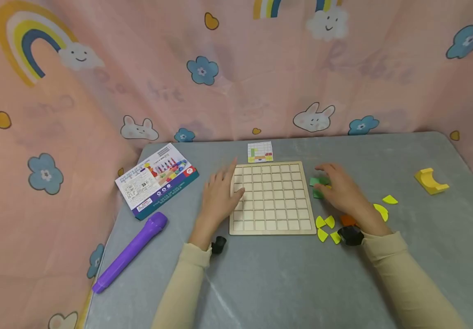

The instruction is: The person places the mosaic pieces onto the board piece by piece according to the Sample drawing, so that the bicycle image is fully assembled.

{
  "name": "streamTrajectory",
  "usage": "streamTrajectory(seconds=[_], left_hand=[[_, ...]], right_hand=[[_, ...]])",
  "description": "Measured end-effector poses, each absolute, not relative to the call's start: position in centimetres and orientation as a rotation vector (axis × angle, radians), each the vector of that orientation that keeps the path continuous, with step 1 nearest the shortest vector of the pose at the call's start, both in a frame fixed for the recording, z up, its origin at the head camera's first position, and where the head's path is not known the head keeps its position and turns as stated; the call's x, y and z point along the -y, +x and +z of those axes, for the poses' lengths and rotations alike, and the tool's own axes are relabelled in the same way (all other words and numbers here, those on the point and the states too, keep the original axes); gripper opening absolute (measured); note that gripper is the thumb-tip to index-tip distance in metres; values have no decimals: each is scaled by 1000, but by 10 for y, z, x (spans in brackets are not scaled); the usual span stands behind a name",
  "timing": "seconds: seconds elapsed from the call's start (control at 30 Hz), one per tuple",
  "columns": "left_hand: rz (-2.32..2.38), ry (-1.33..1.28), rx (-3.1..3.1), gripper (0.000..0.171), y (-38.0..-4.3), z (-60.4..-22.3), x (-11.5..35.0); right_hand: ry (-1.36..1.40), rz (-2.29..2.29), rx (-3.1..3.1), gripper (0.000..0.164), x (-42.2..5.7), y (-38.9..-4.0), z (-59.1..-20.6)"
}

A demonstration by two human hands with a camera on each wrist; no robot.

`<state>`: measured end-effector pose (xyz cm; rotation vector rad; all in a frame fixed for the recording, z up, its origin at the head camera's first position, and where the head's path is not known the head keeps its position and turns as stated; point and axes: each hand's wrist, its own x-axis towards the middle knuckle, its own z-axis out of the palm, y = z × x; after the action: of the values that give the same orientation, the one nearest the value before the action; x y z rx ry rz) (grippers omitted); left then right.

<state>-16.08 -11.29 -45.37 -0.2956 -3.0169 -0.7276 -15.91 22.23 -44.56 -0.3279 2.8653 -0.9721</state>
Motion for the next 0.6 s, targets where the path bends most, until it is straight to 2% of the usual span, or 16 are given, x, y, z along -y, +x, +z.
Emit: streamTrajectory(seconds=[0.1, 0.23, 0.6], left_hand=[[-896, -282, 3024, 73, -160, -457, 120], [-1094, -262, 3029, 60, -159, -468, 129], [-1275, -314, 3049, 56, -162, -482, 144]], right_hand=[[-290, -962, -2876, 40, -226, -160, -451], [-293, -941, -2894, 36, -230, -163, -458], [-419, -798, -2965, 30, -227, -175, -469]])
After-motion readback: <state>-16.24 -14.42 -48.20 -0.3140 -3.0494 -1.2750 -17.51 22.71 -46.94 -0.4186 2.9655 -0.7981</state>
